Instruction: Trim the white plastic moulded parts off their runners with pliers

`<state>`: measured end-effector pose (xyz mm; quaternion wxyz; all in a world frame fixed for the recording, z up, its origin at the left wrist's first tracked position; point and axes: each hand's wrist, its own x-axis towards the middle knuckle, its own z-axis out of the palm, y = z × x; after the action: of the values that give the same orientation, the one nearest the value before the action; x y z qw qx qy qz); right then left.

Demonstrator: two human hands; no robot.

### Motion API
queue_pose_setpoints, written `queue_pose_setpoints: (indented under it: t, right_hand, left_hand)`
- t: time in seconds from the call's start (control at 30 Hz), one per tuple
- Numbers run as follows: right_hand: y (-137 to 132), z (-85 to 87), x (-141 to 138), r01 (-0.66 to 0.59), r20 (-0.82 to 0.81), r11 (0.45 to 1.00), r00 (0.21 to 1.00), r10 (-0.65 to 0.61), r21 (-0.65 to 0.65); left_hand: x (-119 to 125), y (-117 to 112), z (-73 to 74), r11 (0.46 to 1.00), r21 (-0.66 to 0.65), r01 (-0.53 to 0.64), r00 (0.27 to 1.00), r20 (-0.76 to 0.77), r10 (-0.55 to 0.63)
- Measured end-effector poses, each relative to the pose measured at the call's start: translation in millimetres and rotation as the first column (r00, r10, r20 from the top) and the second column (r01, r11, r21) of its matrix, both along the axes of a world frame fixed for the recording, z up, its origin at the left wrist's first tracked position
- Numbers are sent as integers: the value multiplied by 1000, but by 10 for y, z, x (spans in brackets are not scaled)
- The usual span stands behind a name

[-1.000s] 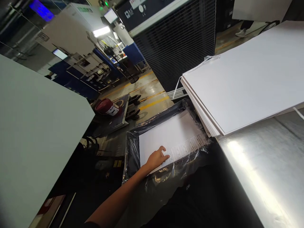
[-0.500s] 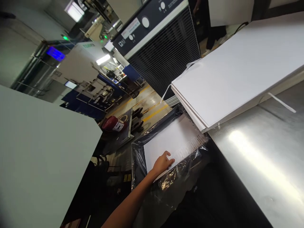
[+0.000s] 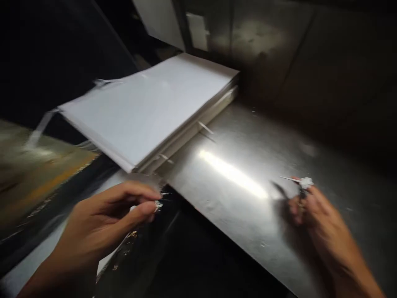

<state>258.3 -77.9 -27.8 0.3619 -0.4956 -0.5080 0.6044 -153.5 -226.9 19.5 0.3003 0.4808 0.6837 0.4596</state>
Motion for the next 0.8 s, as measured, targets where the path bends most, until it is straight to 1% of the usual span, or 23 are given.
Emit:
queue_pose_setpoints:
  t: [0.03,0.07,0.1,0.17,0.23,0.27,0.33,0.4,0.43,0.57,0.67,0.8]
  right_hand:
    - [-8,38,-1,-24,-41,999,999,22,-41]
    - [-10,60,-22,-62,-105,995,993,53,-83]
    - [-8,69,-52,-85,-154,990,986,67,-111]
    - [0,67,-104,-112,-218,986,972,84,-122]
    - [2,60,-118,-118,-254,988,963,90,-100]
    - [1,59,-111,-118,-270,990,958,91,-83]
    - [3,63,-78,-109,-298,993,950,88,-54]
    - [7,76,-41,-99,-330,995,940,83,-32]
    - [10,83,-25,-97,-346,995,934,83,-23]
    - [3,105,9,-97,-405,995,910,87,-3]
    - [-11,104,15,-104,-422,995,902,93,-4]
    - [-23,103,12,-129,-434,992,894,110,-15]
  left_hand:
    - [192,277,49,985,17,170,985,-18,-170]
    - [382,562,79,947,17,320,947,-35,-319]
    - [566,845,90,909,12,416,909,-28,-416]
    - [899,1367,64,826,11,564,826,-10,-564]
    - [1169,1779,-5,769,25,639,769,-27,-639]
    - [1279,1935,-44,740,32,672,741,-28,-671]
    - [1447,2147,-119,699,47,714,699,-1,-715]
    - [1553,2248,-181,673,64,737,669,69,-740]
    - [1585,2267,-208,673,74,736,664,113,-739]
    - [1608,2218,-278,709,104,697,669,262,-696]
    - [1587,2140,-290,707,104,699,655,301,-692]
    - [1594,2094,-305,714,141,686,649,324,-688]
